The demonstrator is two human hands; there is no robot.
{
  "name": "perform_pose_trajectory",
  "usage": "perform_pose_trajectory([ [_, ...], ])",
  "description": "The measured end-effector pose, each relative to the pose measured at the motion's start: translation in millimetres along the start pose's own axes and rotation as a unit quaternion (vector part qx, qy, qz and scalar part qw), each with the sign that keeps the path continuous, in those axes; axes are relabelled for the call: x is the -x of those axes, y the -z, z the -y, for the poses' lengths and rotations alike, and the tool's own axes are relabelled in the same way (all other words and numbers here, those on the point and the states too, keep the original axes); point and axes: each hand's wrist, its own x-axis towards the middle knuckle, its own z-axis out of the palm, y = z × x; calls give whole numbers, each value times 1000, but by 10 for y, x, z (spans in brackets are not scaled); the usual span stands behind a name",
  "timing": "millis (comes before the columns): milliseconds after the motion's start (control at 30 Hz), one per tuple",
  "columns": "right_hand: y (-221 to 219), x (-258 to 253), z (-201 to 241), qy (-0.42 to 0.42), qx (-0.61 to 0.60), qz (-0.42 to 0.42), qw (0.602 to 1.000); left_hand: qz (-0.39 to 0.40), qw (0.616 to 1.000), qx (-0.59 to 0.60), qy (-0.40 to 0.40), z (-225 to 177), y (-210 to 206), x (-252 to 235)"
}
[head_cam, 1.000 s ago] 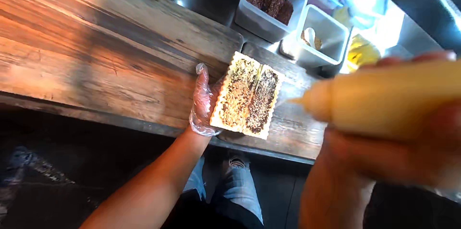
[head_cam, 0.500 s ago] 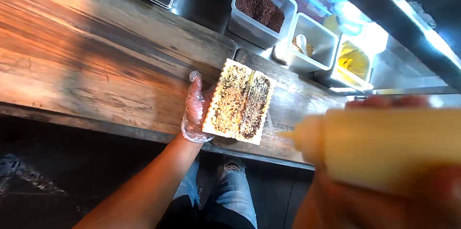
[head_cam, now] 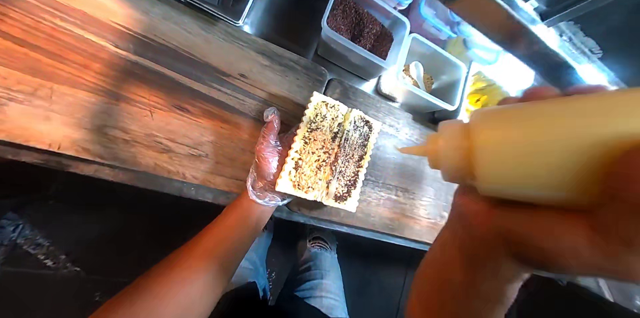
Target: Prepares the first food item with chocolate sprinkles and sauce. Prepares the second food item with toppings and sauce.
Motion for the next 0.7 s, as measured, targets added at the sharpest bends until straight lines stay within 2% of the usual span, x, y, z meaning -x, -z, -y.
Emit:
perform_pose_trajectory([
  [100, 56, 271, 244, -55, -10, -15, 998, -13, 1000, 1, -10, 11, -56, -13],
  [167, 52, 405, 288, -49, 27, -35, 998, -31, 999, 2, -14, -10, -102, -66],
  [333, 78, -26, 157, -14, -5, -7, 1000, -58, 998, -12, -29, 9, -121, -58],
  [467, 63, 381, 398, -50, 21, -61, 997, -59, 997, -34, -26, 24, -48, -1],
  [600, 91, 54, 215, 14, 33, -42, 998, -17, 1000, -20, -12, 43, 2, 18],
  [700, 129, 176, 341, -20, 30, -41, 998, -36, 998, -32, -29, 55, -43, 31],
])
